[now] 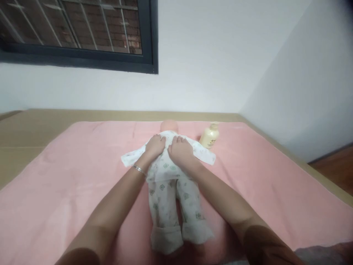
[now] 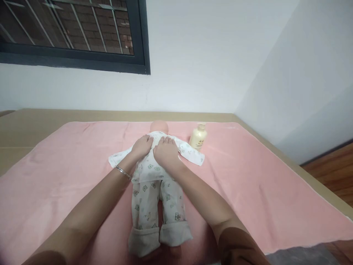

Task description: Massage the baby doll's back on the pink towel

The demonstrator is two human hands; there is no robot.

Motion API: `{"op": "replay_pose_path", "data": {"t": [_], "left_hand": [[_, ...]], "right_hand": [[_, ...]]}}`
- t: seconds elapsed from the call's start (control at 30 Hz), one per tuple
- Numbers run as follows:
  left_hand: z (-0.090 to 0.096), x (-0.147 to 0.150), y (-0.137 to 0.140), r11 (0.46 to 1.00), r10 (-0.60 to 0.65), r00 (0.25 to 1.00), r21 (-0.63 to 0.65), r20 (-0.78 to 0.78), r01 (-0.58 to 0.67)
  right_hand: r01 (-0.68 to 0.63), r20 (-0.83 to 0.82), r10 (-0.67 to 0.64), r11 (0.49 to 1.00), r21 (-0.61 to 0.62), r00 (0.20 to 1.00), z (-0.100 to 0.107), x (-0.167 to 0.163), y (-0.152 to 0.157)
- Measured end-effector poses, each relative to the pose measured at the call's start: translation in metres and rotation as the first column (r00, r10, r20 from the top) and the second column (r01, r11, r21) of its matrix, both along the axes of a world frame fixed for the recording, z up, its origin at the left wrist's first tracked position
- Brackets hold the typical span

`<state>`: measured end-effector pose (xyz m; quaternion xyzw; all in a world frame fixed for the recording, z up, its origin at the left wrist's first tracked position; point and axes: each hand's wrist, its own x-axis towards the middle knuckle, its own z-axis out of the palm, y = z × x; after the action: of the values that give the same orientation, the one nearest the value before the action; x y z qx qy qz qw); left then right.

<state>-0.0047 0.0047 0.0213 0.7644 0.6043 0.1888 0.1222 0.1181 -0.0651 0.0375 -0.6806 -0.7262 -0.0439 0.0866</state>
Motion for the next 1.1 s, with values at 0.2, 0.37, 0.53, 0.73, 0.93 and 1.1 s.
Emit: {"op": "replay_pose_path", "data": {"t": [0.2,0.37,0.53,0.73,0.93,1.1], "left_hand": [[0.001,0.011,-0.016,0.987,-0.028,0.984,0.153,-0.175,0.055],[0.009,0.024,-0.037,0.979,-0.084,0.980,0.170,-0.182,0.115],[0.008,0.015,-0.019,0.988,-0.136,0.984,0.060,-0.116,0.144],[0.004,0.009,-0.006,0.996,-0.071,0.998,0.052,-0.001,0.071],[-0.006,0.026,-0.031,0.974,-0.080,0.981,0.194,-0.177,0.114],[-0.007,0.032,-0.036,0.950,-0.163,0.972,0.239,-0.171,0.201]], "right_hand": [[-0.061,-0.185,0.045,0.995,-0.083,0.982,0.002,0.017,0.013],[-0.006,-0.306,-0.045,0.987,-0.163,0.951,-0.004,0.042,0.041],[-0.033,-0.145,0.019,0.995,-0.094,0.989,-0.002,0.026,0.021],[-0.049,-0.054,0.049,0.999,-0.008,0.997,0.001,0.004,-0.003],[-0.135,-0.322,0.104,0.988,-0.076,0.941,-0.013,0.037,0.041],[-0.106,-0.324,0.079,0.992,-0.066,0.943,-0.016,0.046,0.048]]}}
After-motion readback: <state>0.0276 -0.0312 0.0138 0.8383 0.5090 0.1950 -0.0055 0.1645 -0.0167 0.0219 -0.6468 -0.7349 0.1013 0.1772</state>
